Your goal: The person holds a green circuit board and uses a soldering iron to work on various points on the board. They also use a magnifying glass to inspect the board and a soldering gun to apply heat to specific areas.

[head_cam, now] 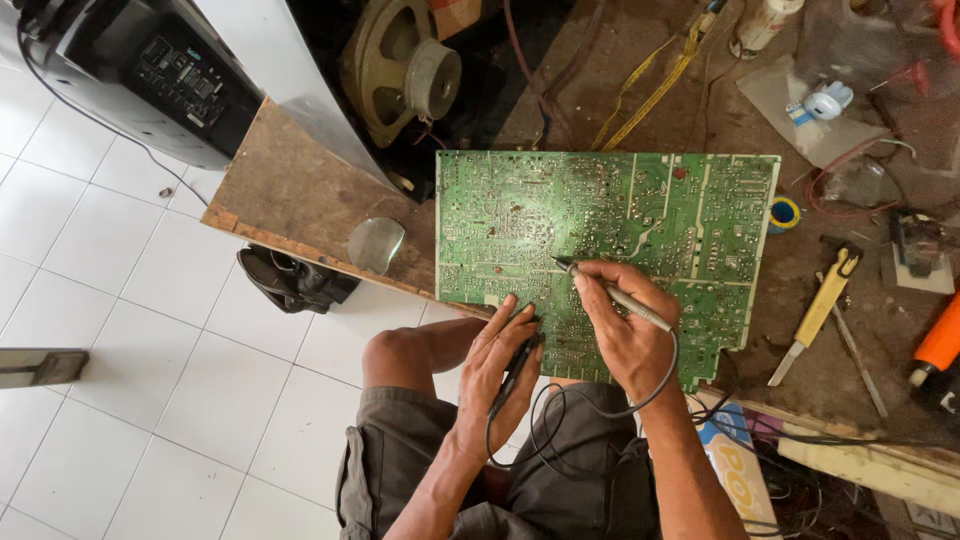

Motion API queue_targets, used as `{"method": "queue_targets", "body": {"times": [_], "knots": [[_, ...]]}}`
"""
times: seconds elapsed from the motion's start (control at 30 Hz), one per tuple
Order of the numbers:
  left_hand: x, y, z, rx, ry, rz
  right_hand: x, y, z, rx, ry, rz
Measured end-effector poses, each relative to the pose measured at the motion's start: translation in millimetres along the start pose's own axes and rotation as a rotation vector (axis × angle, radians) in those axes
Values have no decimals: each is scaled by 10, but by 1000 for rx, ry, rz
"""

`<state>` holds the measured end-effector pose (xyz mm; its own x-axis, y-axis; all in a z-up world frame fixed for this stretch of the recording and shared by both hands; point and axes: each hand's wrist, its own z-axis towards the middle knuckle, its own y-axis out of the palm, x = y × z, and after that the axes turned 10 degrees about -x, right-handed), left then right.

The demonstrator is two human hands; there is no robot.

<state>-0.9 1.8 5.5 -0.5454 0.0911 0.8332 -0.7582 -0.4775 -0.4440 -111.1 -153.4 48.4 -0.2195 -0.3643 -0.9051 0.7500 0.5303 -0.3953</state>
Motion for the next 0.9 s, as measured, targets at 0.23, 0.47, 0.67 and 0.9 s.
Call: {"method": "queue_targets", "body": {"times": [0.23,0.47,0.67,0.9], "knots": [[-17,0,6,-1,-7,7,-3,48,13,14,-20,5],[16,-30,12,-4,0,-2,-64,104,-53,17,-124,-161],[-19,-13,36,8,12,7,-89,141,-61,37,-116,-112],[-75,6,-15,16,22,6,-98,163,-86,49,-140,-142]]}}
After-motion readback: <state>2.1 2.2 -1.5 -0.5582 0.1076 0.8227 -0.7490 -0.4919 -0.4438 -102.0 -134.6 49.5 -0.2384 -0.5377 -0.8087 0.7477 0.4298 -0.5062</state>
